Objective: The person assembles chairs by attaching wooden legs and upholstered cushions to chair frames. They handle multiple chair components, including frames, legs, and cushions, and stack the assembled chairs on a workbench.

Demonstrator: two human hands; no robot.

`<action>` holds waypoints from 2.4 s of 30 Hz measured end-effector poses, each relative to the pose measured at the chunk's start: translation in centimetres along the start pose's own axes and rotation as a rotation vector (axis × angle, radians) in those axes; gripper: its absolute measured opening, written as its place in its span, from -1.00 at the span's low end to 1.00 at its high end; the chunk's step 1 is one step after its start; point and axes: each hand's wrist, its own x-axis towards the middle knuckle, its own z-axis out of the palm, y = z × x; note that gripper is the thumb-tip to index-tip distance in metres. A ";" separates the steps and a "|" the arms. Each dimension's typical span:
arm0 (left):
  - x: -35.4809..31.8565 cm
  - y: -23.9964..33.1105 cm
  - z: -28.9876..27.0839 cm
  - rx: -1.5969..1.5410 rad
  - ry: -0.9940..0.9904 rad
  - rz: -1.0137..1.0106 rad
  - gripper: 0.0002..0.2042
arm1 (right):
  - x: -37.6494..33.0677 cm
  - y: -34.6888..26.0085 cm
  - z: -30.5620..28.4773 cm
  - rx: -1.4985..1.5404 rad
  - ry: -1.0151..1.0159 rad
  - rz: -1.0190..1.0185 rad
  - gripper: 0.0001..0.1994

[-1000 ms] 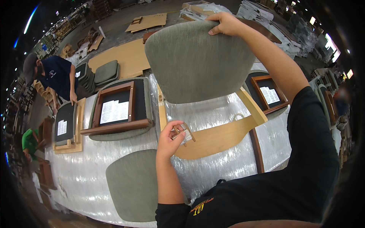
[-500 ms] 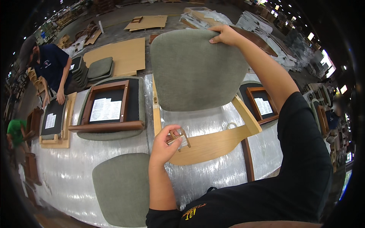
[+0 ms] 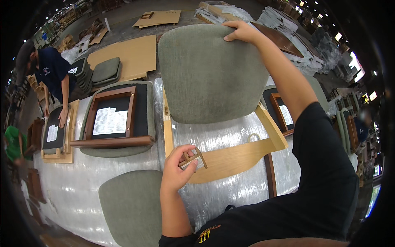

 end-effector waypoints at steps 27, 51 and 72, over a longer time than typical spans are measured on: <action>-0.3 0.6 -0.9 0.240 0.008 0.218 -0.62 | -8.4 -3.6 2.1 -0.205 0.263 -0.051 -0.58; -4.7 4.7 9.5 0.136 0.102 0.082 -0.39 | -34.9 -8.0 8.9 0.013 0.317 -0.245 -0.35; 12.1 12.9 42.6 1.076 -0.502 0.597 -0.51 | -44.7 14.5 -1.6 1.823 0.651 0.180 -0.44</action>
